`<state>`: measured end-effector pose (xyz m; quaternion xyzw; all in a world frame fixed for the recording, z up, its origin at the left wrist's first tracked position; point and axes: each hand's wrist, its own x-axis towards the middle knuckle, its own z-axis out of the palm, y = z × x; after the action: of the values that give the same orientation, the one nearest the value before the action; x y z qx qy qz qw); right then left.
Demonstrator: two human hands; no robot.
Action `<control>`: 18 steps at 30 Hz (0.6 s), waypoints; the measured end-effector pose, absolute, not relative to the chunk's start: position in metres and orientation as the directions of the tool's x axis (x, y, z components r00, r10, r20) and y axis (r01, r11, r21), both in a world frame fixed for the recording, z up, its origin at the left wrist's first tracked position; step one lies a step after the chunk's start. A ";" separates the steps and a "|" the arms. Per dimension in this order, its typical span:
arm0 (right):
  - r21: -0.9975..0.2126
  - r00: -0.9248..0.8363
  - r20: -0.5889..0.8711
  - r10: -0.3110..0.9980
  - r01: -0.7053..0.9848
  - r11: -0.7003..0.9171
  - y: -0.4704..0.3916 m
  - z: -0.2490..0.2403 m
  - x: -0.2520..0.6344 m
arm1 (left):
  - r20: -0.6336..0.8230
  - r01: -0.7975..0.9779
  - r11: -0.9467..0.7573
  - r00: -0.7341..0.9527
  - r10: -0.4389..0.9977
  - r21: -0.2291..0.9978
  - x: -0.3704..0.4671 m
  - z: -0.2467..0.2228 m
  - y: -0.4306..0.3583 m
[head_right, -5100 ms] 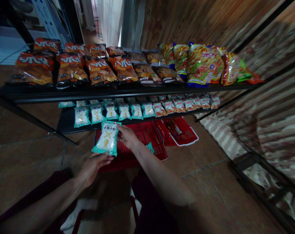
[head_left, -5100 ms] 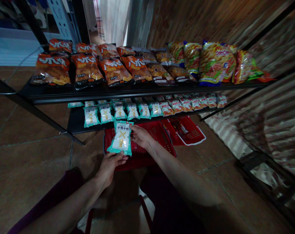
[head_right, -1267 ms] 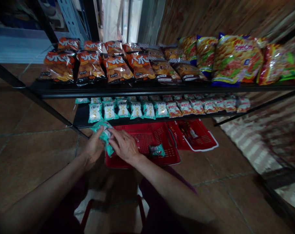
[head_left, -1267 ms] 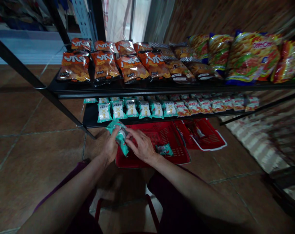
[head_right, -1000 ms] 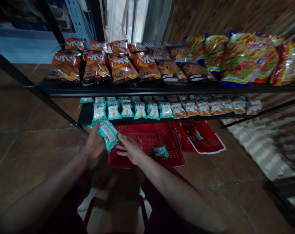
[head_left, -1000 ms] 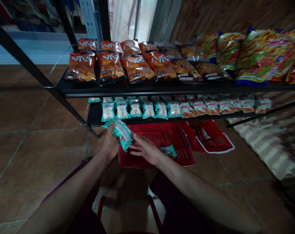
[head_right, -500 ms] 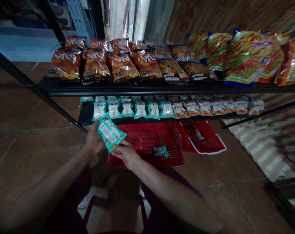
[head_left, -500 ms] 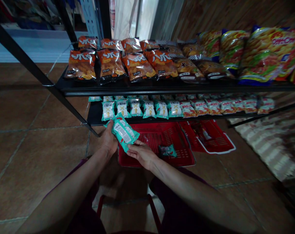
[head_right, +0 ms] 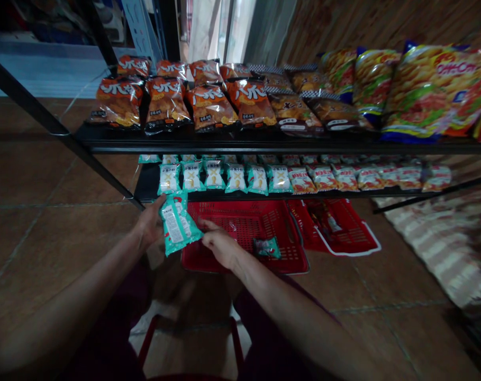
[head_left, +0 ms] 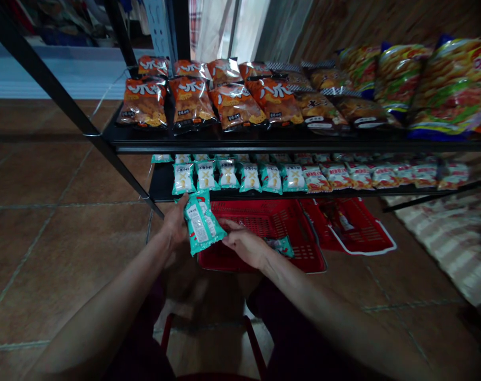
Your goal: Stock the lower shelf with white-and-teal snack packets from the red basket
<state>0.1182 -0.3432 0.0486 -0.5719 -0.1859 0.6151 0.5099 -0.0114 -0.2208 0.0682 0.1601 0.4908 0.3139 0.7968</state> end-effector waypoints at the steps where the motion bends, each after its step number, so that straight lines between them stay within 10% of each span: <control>1: -0.787 0.190 -0.536 0.823 -0.465 -0.405 -0.340 0.050 0.125 | -0.682 -0.315 0.752 0.316 0.659 0.580 -0.012 0.070 -0.223; 18: -0.848 0.475 -0.483 0.736 -0.464 -0.256 -0.313 0.055 0.146 | -0.460 -0.063 0.687 0.699 0.548 0.724 -0.010 0.072 -0.271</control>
<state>0.1459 -0.3133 0.0553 -0.6146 -0.1105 0.5004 0.5997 -0.0096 -0.2709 0.0716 0.3524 0.3442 0.1792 0.8516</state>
